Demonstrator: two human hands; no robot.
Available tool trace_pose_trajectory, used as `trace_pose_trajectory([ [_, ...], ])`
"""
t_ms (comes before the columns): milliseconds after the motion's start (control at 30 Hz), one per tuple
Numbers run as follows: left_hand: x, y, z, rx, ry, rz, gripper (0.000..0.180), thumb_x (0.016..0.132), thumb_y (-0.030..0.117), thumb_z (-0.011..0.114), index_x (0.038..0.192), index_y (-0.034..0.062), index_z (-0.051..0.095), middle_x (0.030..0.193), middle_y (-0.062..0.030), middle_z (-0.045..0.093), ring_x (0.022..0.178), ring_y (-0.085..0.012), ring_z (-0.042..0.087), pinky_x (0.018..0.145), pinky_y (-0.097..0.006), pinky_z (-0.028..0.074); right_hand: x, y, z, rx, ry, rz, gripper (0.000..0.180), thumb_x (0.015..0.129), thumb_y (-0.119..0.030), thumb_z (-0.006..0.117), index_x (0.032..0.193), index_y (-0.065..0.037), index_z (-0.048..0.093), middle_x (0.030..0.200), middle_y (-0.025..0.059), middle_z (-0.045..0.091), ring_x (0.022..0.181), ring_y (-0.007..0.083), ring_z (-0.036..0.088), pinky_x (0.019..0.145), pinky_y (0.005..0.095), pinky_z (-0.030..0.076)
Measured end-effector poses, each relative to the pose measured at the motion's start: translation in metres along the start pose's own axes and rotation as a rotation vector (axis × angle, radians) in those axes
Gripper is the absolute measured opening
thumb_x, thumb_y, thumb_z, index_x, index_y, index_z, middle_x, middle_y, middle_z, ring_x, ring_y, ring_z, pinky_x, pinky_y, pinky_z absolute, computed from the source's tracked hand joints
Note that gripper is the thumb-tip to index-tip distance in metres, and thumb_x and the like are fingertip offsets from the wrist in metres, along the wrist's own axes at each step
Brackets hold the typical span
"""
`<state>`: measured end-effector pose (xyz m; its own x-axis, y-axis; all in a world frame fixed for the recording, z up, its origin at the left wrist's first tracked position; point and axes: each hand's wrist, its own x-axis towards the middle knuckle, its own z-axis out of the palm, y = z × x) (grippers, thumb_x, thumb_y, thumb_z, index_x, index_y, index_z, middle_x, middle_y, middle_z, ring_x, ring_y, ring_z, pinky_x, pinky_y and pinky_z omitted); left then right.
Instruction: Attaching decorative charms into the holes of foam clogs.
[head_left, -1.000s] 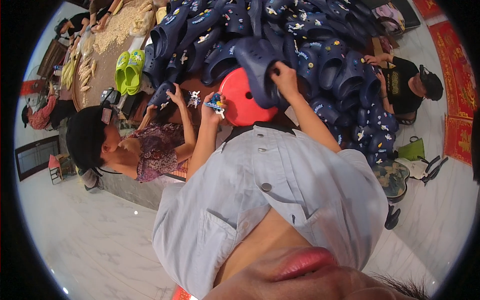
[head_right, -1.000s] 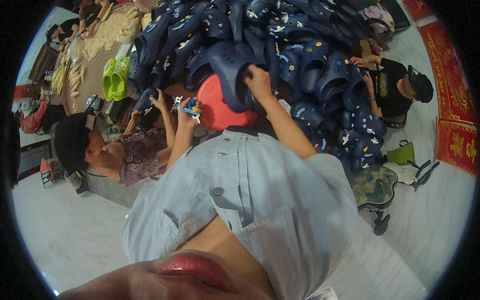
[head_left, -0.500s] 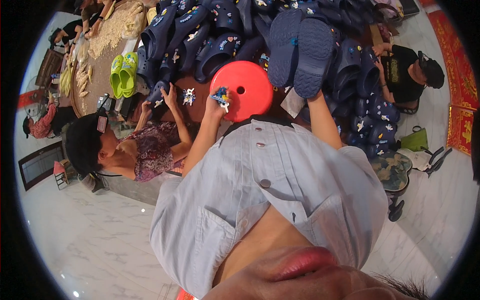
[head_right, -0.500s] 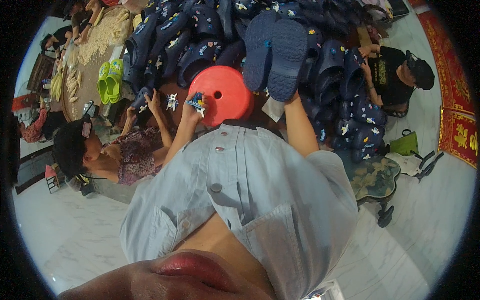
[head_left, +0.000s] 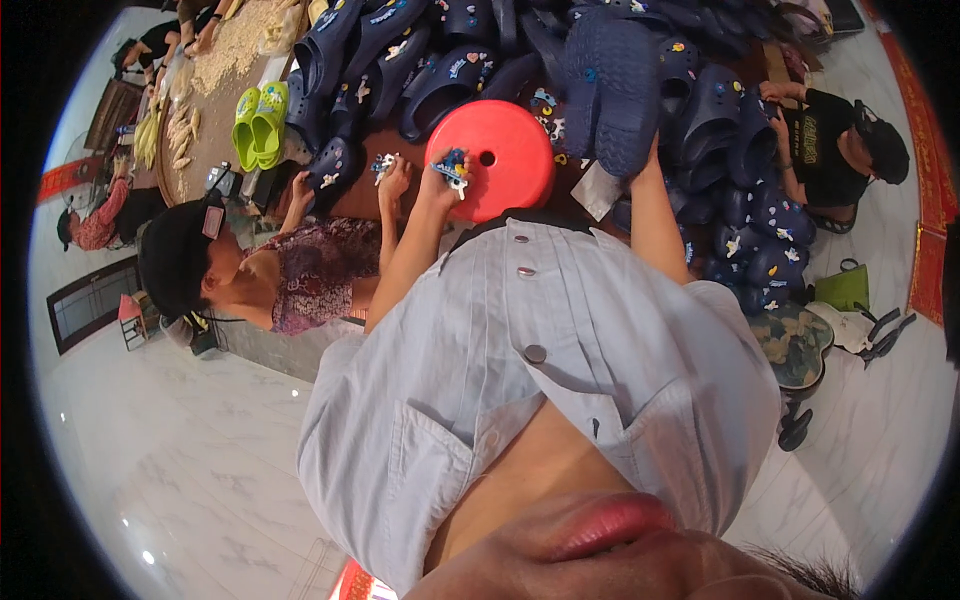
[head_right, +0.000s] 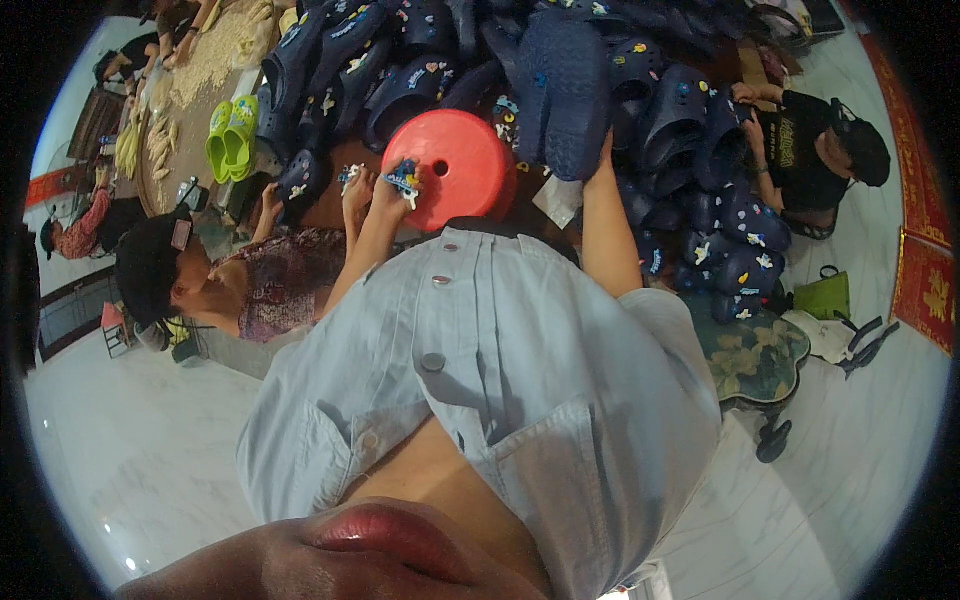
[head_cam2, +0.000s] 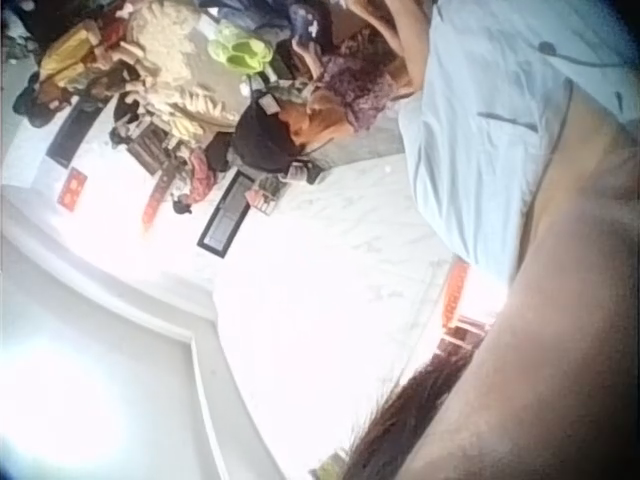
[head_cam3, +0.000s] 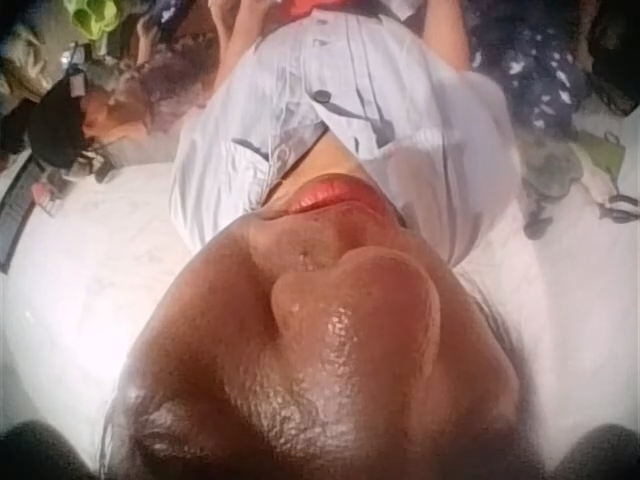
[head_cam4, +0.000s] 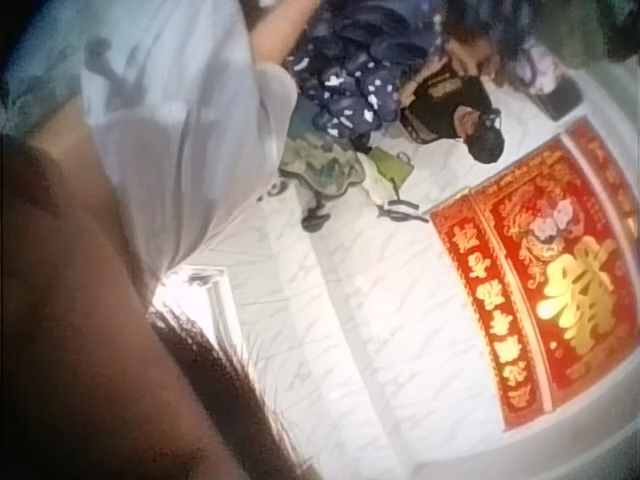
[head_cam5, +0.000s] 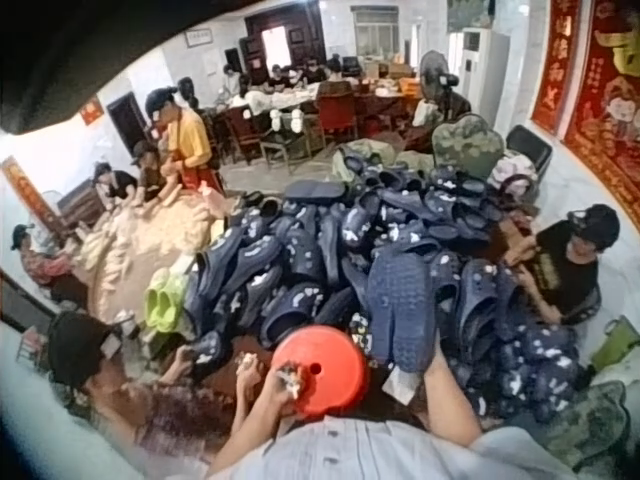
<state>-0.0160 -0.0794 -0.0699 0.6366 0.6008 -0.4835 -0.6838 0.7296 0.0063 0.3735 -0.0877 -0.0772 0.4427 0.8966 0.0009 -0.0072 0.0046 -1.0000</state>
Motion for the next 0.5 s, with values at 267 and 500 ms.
trace_pose_trajectory([
  [267, -0.005, -0.006, 0.000, 0.044, 0.062, 0.044, 0.029, 0.089, 0.027, 0.052, 0.098, -0.0005, 0.057, 0.082, -0.0141, 0.061, 0.068, -0.0240, 0.060, 0.054, -0.032, 0.051, 0.009, -0.008, 0.007, 0.266, 0.011, 0.180, 0.027, 0.082, -0.002, 0.059, 0.109, 0.002, 0.062, 0.098, 0.0100, 0.067, 0.088, 0.0218, 0.063, 0.080, 0.0328, 0.050],
  [500, -0.008, -0.005, -0.003, 0.188, 0.100, 0.116, 0.028, 0.090, 0.027, 0.052, 0.095, 0.0008, 0.060, 0.080, -0.0116, 0.063, 0.069, -0.0217, 0.062, 0.054, -0.032, 0.051, 0.014, -0.032, 0.002, -0.458, 0.186, -0.140, 0.034, 0.073, -0.003, 0.064, 0.107, 0.001, 0.062, 0.100, 0.0172, 0.067, 0.093, 0.0296, 0.064, 0.083, 0.0343, 0.047],
])
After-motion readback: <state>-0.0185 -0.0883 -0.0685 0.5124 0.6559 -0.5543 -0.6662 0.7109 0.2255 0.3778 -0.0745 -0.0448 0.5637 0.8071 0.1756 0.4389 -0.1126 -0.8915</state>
